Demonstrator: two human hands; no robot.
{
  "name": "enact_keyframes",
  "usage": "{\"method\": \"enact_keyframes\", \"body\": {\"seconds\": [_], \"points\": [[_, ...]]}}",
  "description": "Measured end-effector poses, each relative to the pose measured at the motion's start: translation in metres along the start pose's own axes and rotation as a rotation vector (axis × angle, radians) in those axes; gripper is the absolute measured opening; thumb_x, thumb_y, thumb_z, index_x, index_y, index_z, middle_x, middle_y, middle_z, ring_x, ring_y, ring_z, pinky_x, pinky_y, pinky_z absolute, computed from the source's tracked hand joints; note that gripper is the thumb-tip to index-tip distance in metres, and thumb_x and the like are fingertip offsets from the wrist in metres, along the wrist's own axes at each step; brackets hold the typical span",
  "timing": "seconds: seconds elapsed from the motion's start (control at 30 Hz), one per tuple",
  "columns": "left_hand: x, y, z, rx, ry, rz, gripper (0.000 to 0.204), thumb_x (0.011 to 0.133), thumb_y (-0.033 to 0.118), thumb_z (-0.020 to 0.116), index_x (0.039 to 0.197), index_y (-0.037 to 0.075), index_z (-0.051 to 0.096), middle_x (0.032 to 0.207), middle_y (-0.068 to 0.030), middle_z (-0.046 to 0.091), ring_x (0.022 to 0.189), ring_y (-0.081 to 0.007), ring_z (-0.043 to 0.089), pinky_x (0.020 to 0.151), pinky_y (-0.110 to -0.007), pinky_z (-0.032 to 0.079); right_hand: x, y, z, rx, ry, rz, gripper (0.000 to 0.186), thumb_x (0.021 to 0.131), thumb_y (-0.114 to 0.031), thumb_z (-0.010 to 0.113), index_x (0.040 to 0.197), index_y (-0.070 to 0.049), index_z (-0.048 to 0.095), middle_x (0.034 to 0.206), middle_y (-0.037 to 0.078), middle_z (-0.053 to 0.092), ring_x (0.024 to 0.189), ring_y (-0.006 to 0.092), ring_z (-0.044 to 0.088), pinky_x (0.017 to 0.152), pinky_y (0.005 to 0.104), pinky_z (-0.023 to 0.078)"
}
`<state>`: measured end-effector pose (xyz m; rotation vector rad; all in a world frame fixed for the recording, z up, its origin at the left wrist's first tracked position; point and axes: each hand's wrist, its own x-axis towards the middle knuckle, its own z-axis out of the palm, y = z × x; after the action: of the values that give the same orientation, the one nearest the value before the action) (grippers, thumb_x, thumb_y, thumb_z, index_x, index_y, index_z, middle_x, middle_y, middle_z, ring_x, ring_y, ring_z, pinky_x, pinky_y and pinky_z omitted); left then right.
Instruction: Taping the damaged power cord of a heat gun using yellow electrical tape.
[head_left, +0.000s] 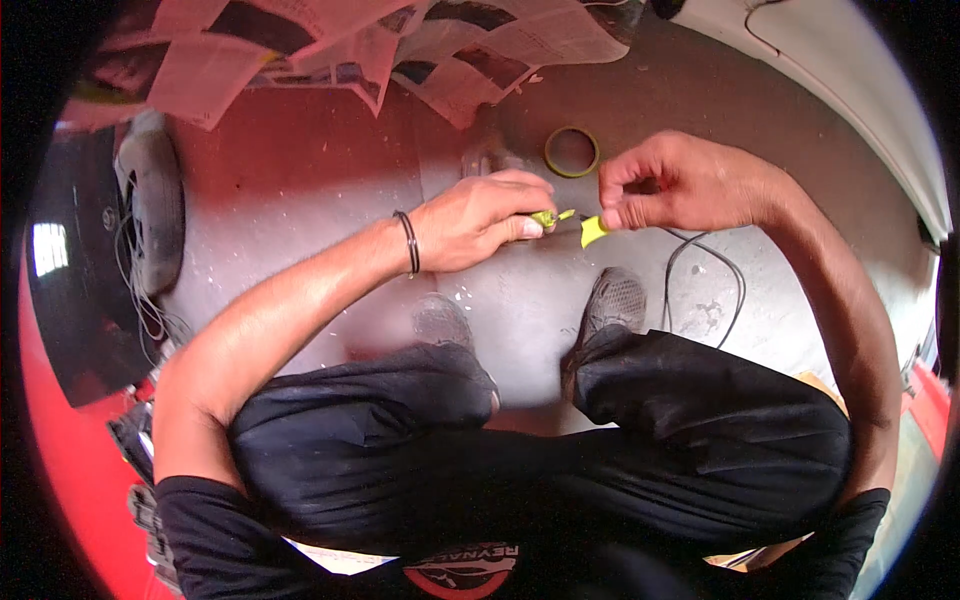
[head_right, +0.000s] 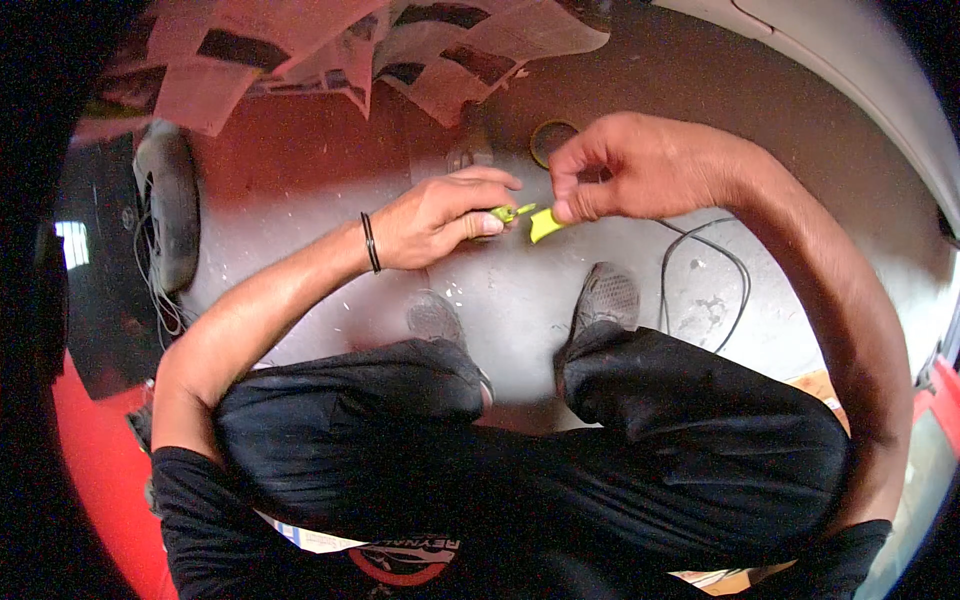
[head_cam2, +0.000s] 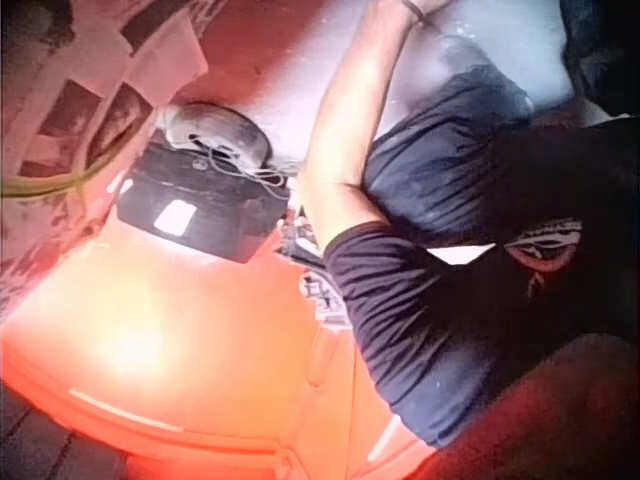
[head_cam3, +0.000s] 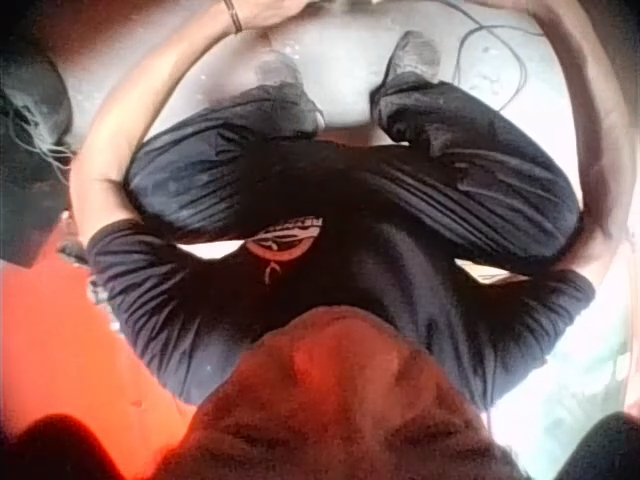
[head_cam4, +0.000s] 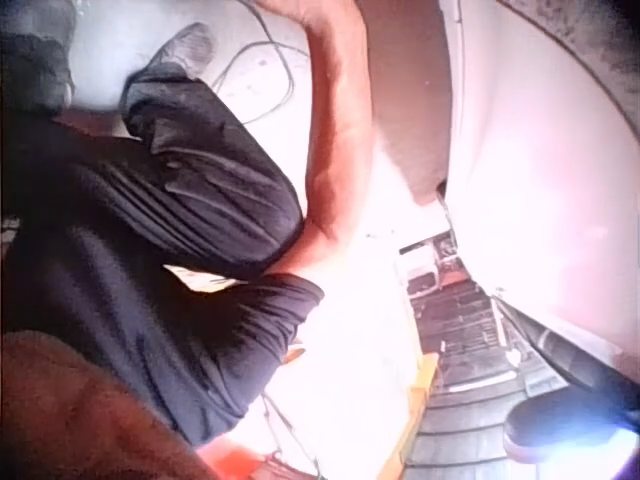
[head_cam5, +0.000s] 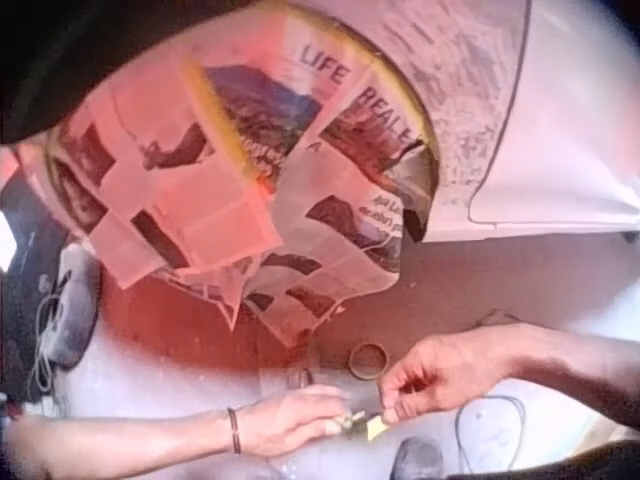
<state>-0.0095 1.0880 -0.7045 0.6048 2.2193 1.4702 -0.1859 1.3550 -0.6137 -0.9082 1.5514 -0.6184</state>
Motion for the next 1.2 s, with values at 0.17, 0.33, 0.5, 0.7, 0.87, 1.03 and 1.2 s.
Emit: {"method": "enact_keyframes", "body": {"seconds": [0.17, 0.33, 0.5, 0.7, 0.87, 1.03, 1.2], "points": [[-0.01, 0.001, 0.0, -0.131, -0.225, -0.043, 0.033, 0.119, 0.031, 0.062, 0.119, 0.001, 0.076, 0.116, -0.0147, 0.074, 0.113, -0.0342, 0.069, 0.102, -0.049, 0.055, -0.001, -0.009, 0.009, -0.17, -0.1, 0.044, 0.023, 0.106, -0.03, 0.084, 0.11, -0.007, 0.08, 0.091, 0.006, 0.079, 0.087, 0.02, 0.073, 0.081, 0.0419, 0.057], [-0.029, -0.008, 0.004, 0.004, -0.32, -0.054, 0.028, 0.116, 0.029, 0.066, 0.118, 0.003, 0.076, 0.114, -0.0162, 0.074, 0.113, -0.0368, 0.068, 0.102, -0.049, 0.054, 0.024, 0.013, 0.045, 0.03, -0.147, -0.055, 0.016, 0.105, -0.022, 0.082, 0.105, -0.006, 0.081, 0.094, 0.001, 0.078, 0.092, 0.0106, 0.07, 0.085, 0.0367, 0.056], [-0.025, -0.012, 0.006, 0.069, -0.411, -0.054, 0.024, 0.113, 0.026, 0.068, 0.111, 0.003, 0.074, 0.109, -0.0178, 0.072, 0.115, -0.0386, 0.068, 0.102, -0.051, 0.054, 0.059, 0.035, 0.098, 0.445, -0.031, -0.117, 0.018, 0.103, -0.02, 0.078, 0.1, -0.002, 0.081, 0.089, -0.003, 0.074, 0.088, 0.0076, 0.064, 0.084, 0.0326, 0.054], [-0.029, -0.016, 0.011, 0.044, -0.384, -0.055, 0.024, 0.112, 0.026, 0.069, 0.108, 0.003, 0.073, 0.105, -0.0168, 0.072, 0.115, -0.0385, 0.067, 0.102, -0.053, 0.053, 0.062, 0.049, 0.105, 0.423, -0.129, -0.035, 0.014, 0.1, -0.016, 0.078, 0.094, -0.003, 0.079, 0.086, -0.005, 0.071, 0.086, 0.0054, 0.061, 0.076, 0.0328, 0.053], [-0.025, -0.018, 0.015, 0.019, -0.424, 0.014, 0.025, 0.113, 0.027, 0.068, 0.108, 0.003, 0.075, 0.107, -0.0165, 0.074, 0.117, -0.038, 0.064, 0.102, -0.053, 0.052, 0.05, 0.03, 0.097, 0.07, 0.035, -0.28, 0.017, 0.099, -0.016, 0.082, 0.096, -0.003, 0.073, 0.087, 0.008, 0.072, 0.079, 0.021, 0.068, 0.073, 0.0398, 0.054], [-0.014, -0.028, 0.025, 0.057, -0.478, 0.124, 0.029, 0.114, 0.026, 0.065, 0.107, 0.0, 0.074, 0.108, -0.0203, 0.073, 0.117, -0.0422, 0.063, 0.107, -0.053, 0.05, 0.049, 0.014, 0.093, -0.075, -0.008, -0.322, 0.02, 0.1, -0.021, 0.082, 0.101, -0.005, 0.072, 0.092, 0.015, 0.069, 0.08, 0.036, 0.07, 0.072, 0.0461, 0.055], [-0.003, -0.028, 0.027, 0.066, -0.492, 0.077, 0.029, 0.113, 0.026, 0.065, 0.107, -0.002, 0.074, 0.109, -0.0252, 0.072, 0.118, -0.0451, 0.064, 0.104, -0.055, 0.053, 0.042, 0.011, 0.095, -0.279, -0.077, -0.304, 0.019, 0.099, -0.023, 0.081, 0.106, -0.008, 0.072, 0.097, 0.015, 0.071, 0.085, 0.0417, 0.073, 0.073, 0.0525, 0.057]]}}
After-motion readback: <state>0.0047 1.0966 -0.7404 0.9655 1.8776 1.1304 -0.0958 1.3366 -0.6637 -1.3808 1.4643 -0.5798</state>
